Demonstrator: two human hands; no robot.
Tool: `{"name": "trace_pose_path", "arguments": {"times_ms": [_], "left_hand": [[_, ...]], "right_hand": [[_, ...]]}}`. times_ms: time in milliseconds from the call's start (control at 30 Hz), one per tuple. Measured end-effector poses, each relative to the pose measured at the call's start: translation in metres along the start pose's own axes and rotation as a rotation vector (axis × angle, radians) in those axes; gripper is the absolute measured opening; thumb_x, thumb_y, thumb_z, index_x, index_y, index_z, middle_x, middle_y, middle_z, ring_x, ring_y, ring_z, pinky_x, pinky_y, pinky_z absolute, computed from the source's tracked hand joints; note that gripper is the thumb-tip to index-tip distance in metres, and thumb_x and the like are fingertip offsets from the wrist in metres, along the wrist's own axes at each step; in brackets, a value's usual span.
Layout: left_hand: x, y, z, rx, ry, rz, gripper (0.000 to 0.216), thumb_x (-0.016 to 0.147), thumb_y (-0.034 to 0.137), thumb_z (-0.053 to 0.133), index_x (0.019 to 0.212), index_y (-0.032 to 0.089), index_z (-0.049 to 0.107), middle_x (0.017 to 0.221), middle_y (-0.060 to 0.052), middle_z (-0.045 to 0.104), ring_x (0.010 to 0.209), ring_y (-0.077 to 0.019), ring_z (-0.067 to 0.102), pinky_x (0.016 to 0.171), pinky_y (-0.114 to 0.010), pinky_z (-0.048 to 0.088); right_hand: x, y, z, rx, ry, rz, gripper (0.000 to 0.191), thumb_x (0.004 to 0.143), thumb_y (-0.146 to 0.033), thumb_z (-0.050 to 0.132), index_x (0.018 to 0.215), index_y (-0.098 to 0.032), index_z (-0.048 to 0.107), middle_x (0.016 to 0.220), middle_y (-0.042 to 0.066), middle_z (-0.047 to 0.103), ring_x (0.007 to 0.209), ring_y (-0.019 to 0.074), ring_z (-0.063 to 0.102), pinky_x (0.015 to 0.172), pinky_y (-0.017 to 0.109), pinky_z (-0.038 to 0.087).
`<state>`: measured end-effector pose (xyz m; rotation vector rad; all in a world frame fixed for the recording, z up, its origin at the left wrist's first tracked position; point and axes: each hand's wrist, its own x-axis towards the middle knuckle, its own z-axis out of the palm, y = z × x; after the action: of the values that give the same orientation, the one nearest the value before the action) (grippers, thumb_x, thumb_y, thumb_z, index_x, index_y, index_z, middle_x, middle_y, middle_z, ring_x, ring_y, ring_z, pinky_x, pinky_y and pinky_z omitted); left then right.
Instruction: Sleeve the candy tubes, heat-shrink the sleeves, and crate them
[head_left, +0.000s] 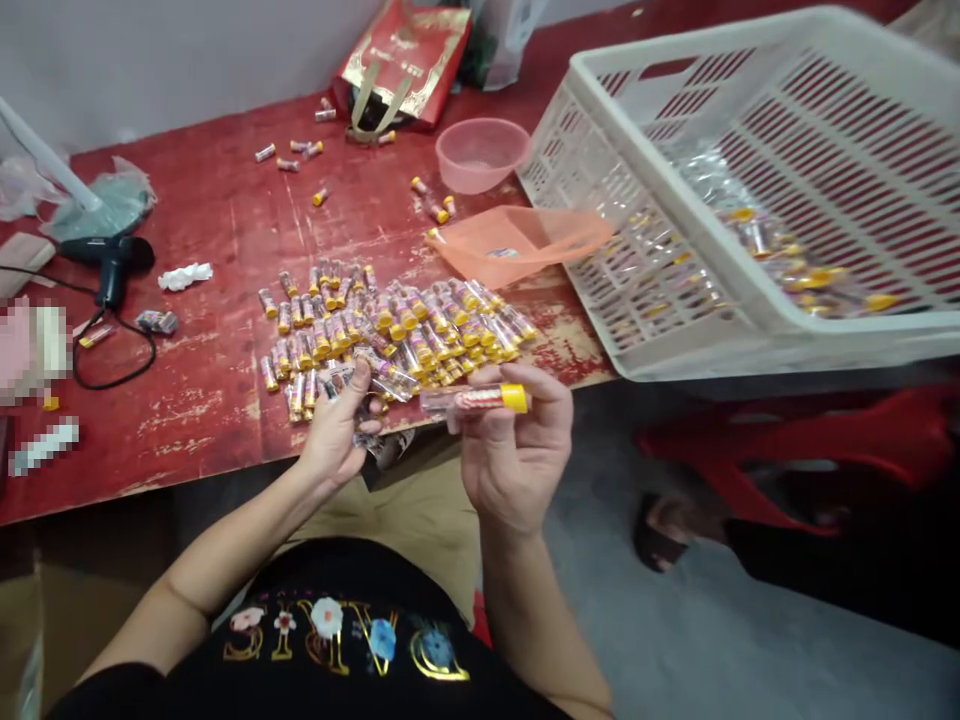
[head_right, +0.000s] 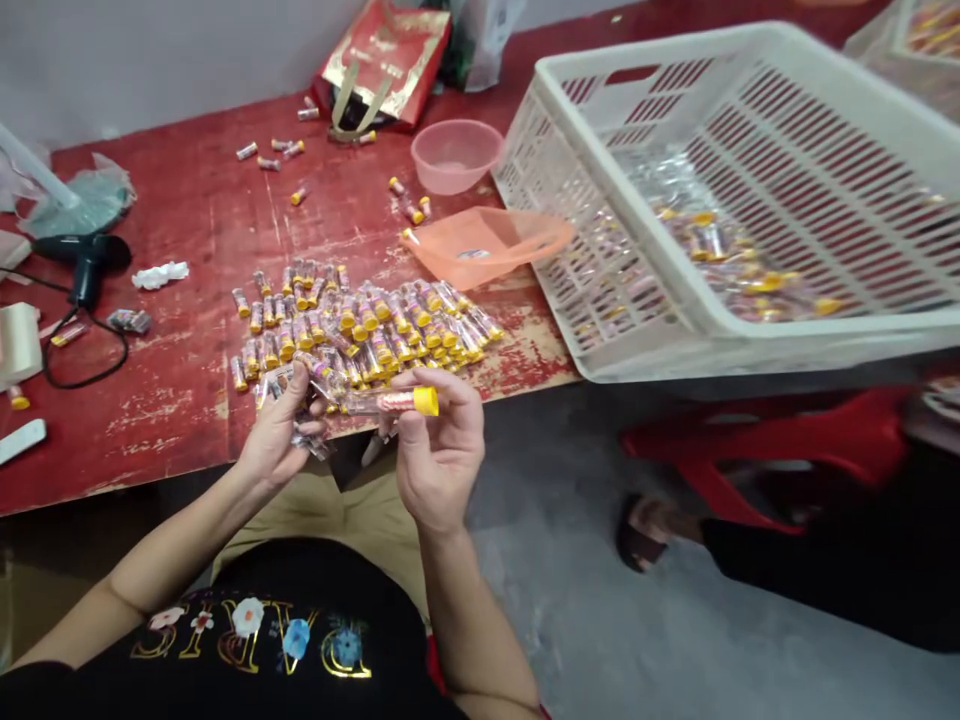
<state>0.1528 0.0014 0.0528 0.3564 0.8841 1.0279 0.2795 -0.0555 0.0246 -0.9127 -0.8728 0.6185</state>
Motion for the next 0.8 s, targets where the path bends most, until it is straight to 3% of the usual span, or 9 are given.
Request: {"name": "trace_pose_path", "arguments": {"times_ms": [100,200,300,400,500,600,700,800], "left_hand": [[-0.002,-0.001,0.001,0.012,-0.022,-0.025,0.066,0.047,0.042,0.102,0.083,0.017,0.052,0.068,0.008,0.053,0.050,-0.0007,0.048,0.038,-0.008,0.026],[-0.002,-0.002,-0.001,0.031,-0.033,-0.023,0.065,0.048,0.043,0.101,0.086,0.017,0.055,0.068,0.008,0.054,0.051,-0.0018,0.050,0.038,-0.009,0.025],[-0.003,-0.004,-0.004,0.101,-0.073,0.001,0.062,0.054,0.050,0.097,0.087,0.016,0.057,0.064,0.005,0.057,0.049,-0.0033,0.050,0.037,-0.010,0.023],[-0.004,-0.006,-0.008,0.184,-0.112,0.031,0.055,0.063,0.052,0.093,0.081,0.016,0.056,0.057,0.005,0.056,0.041,-0.0017,0.043,0.035,-0.011,0.020],[-0.007,-0.008,-0.010,0.235,-0.133,0.094,0.049,0.068,0.049,0.091,0.085,0.015,0.059,0.056,0.006,0.056,0.038,-0.0014,0.041,0.034,-0.013,0.021],[-0.011,-0.011,-0.011,0.252,-0.159,0.182,0.047,0.074,0.043,0.089,0.105,0.017,0.065,0.062,0.007,0.058,0.038,-0.0017,0.044,0.035,-0.014,0.024],[-0.014,-0.012,-0.012,0.256,-0.162,0.221,0.059,0.076,0.040,0.088,0.127,0.023,0.063,0.068,0.007,0.061,0.038,-0.0017,0.046,0.035,-0.015,0.027],[-0.016,-0.012,-0.012,0.252,-0.151,0.222,0.071,0.074,0.040,0.089,0.137,0.025,0.060,0.072,0.006,0.063,0.038,-0.0017,0.046,0.035,-0.016,0.028]], "right_hand": [[-0.003,0.007,0.002,-0.165,0.023,-0.028,0.029,0.096,-0.044,0.063,0.122,-0.031,0.060,0.108,0.006,0.064,0.082,0.0157,0.067,0.068,0.029,0.058],[-0.012,0.012,-0.003,-0.295,0.025,-0.159,0.026,0.093,-0.034,0.068,0.119,-0.030,0.064,0.110,0.008,0.067,0.099,0.0215,0.070,0.081,0.037,0.061],[-0.024,0.014,-0.008,-0.348,-0.097,-0.236,0.032,0.092,-0.023,0.067,0.123,-0.032,0.069,0.118,0.008,0.069,0.112,0.0249,0.068,0.090,0.043,0.062],[-0.030,0.013,-0.007,-0.369,-0.161,-0.181,0.042,0.096,-0.018,0.059,0.134,-0.033,0.066,0.124,0.009,0.070,0.115,0.0247,0.068,0.096,0.046,0.060],[-0.028,0.010,-0.003,-0.379,-0.130,-0.100,0.045,0.095,-0.016,0.062,0.135,-0.033,0.067,0.119,0.008,0.069,0.106,0.0213,0.070,0.091,0.040,0.062],[-0.023,0.008,0.002,-0.394,-0.111,-0.101,0.039,0.092,-0.014,0.066,0.123,-0.035,0.075,0.107,0.004,0.069,0.094,0.0175,0.070,0.081,0.033,0.061],[-0.021,0.007,0.007,-0.408,-0.034,-0.122,0.033,0.089,-0.015,0.071,0.115,-0.035,0.079,0.098,0.003,0.070,0.086,0.0163,0.069,0.075,0.032,0.060],[-0.021,0.007,0.010,-0.432,0.020,-0.132,0.026,0.087,-0.018,0.075,0.107,-0.033,0.081,0.094,0.003,0.071,0.082,0.0164,0.069,0.071,0.032,0.060]]}}
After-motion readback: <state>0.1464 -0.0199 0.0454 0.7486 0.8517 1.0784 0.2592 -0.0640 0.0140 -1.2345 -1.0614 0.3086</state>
